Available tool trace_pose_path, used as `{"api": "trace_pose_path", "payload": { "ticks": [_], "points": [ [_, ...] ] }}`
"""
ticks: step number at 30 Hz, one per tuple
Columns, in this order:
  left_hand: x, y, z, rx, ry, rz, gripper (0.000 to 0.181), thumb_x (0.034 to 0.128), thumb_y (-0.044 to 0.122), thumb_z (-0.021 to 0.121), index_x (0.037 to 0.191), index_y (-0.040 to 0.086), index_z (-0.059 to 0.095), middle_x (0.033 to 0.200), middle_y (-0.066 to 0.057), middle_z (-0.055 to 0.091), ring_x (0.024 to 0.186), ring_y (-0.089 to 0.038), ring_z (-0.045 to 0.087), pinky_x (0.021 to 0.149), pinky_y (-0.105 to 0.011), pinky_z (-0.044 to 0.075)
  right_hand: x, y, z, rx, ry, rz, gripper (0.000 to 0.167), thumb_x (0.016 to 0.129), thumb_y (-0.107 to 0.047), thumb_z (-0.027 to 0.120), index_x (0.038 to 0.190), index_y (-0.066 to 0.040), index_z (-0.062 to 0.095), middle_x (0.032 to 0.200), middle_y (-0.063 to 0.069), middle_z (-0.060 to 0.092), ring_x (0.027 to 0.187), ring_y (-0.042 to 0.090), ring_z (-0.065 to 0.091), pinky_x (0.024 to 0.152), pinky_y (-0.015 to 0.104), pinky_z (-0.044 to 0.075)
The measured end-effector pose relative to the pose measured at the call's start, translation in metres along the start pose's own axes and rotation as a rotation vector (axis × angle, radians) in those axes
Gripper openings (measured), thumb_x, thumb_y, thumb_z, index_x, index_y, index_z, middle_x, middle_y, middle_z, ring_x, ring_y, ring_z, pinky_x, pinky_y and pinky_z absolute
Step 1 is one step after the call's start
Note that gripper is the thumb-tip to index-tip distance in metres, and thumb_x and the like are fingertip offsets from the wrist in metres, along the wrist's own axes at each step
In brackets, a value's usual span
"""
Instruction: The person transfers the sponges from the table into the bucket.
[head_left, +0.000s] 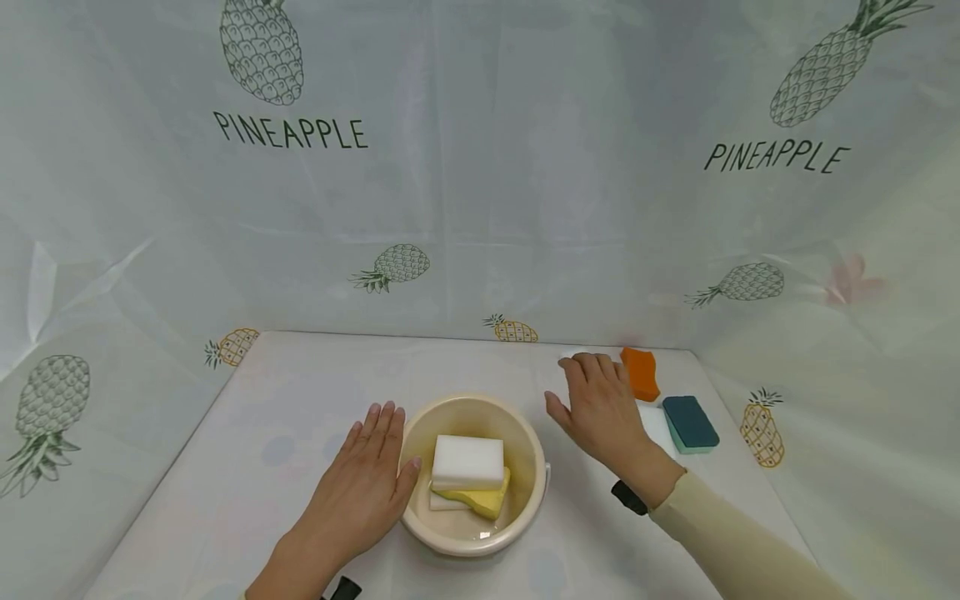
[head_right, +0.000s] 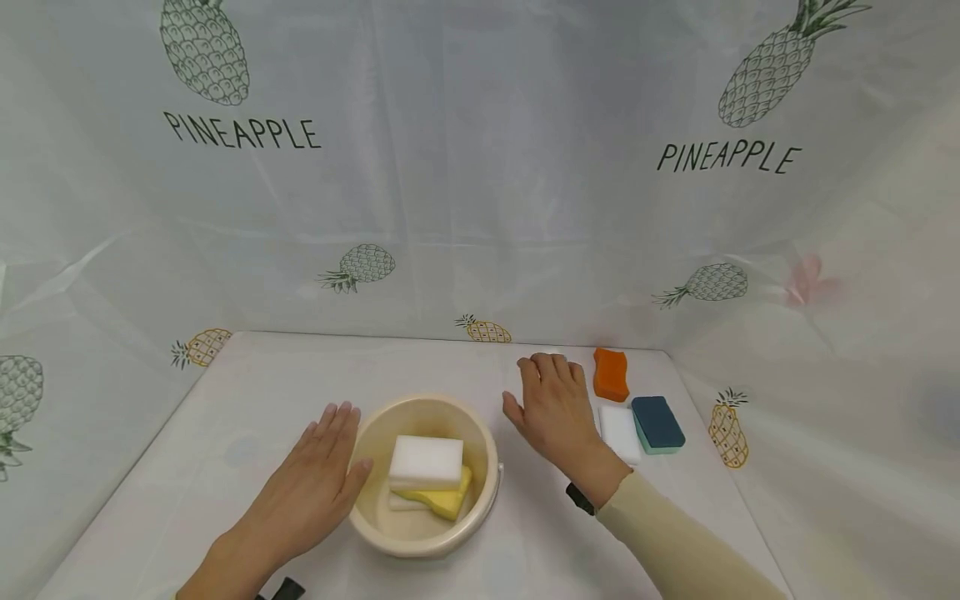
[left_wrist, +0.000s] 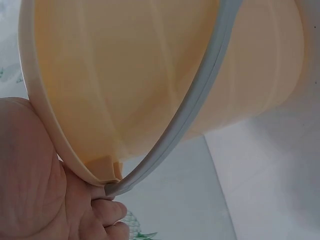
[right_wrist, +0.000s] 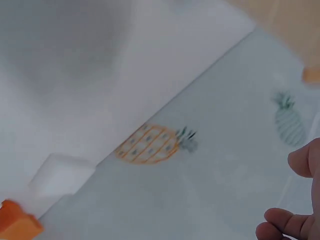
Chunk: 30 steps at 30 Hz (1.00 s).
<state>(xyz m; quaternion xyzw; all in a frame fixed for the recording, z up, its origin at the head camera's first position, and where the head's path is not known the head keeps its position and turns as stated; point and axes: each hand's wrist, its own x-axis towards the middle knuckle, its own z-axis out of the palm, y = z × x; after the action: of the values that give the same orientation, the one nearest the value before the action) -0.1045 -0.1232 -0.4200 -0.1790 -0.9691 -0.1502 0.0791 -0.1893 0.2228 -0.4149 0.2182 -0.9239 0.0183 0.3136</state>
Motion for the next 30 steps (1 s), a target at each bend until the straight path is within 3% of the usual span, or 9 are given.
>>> {"api": "trace_pose_path", "payload": {
  "ticks": [8,17,21,26,30],
  "points": [
    [0.001,0.0,-0.001,0.002,-0.015,0.017,0.069,0.1113,0.038,0.051,0.161,-0.006,0.035,0.169,-0.025,0.032,0.16,-0.04,0.024,0.129,-0.058,0.026,-0.004,0.053,0.022,-0.072,0.067,0.071,0.051,0.089,-0.029,0.079,0.118,0.009,0.064,0.111,0.027,0.066,0.102,0.047,0.06,0.081,0.059,0.051],
    [0.001,-0.001,-0.001,0.006,-0.023,0.011,0.069,0.1114,0.039,0.05,0.161,-0.006,0.035,0.168,-0.026,0.034,0.16,-0.04,0.025,0.129,-0.058,0.027,-0.011,0.086,0.053,-0.14,-0.011,0.199,0.054,0.089,-0.034,0.082,0.108,0.012,0.062,0.106,0.028,0.064,0.096,0.046,0.059,0.076,0.057,0.052],
    [0.002,-0.001,0.0,0.007,-0.027,0.007,0.069,0.1116,0.04,0.05,0.161,-0.006,0.035,0.168,-0.026,0.033,0.16,-0.04,0.024,0.129,-0.058,0.026,-0.015,0.094,0.068,-0.144,-0.11,0.259,0.056,0.09,-0.038,0.081,0.104,0.011,0.058,0.102,0.027,0.06,0.094,0.045,0.056,0.076,0.055,0.05],
    [0.001,-0.001,-0.001,0.024,-0.032,0.003,0.07,0.1116,0.041,0.049,0.161,-0.005,0.035,0.168,-0.025,0.033,0.16,-0.039,0.024,0.129,-0.058,0.026,-0.019,0.099,0.084,-0.117,-0.294,0.335,0.059,0.094,-0.045,0.075,0.103,0.009,0.053,0.106,0.028,0.055,0.103,0.047,0.052,0.083,0.058,0.046],
    [0.001,0.0,-0.002,0.028,-0.021,0.003,0.069,0.1112,0.04,0.05,0.161,-0.005,0.036,0.167,-0.026,0.035,0.16,-0.04,0.026,0.129,-0.058,0.025,-0.019,0.101,0.097,-0.125,-0.406,0.349,0.064,0.096,-0.052,0.07,0.106,0.009,0.053,0.113,0.029,0.055,0.108,0.046,0.05,0.087,0.059,0.045]
  ]
}}
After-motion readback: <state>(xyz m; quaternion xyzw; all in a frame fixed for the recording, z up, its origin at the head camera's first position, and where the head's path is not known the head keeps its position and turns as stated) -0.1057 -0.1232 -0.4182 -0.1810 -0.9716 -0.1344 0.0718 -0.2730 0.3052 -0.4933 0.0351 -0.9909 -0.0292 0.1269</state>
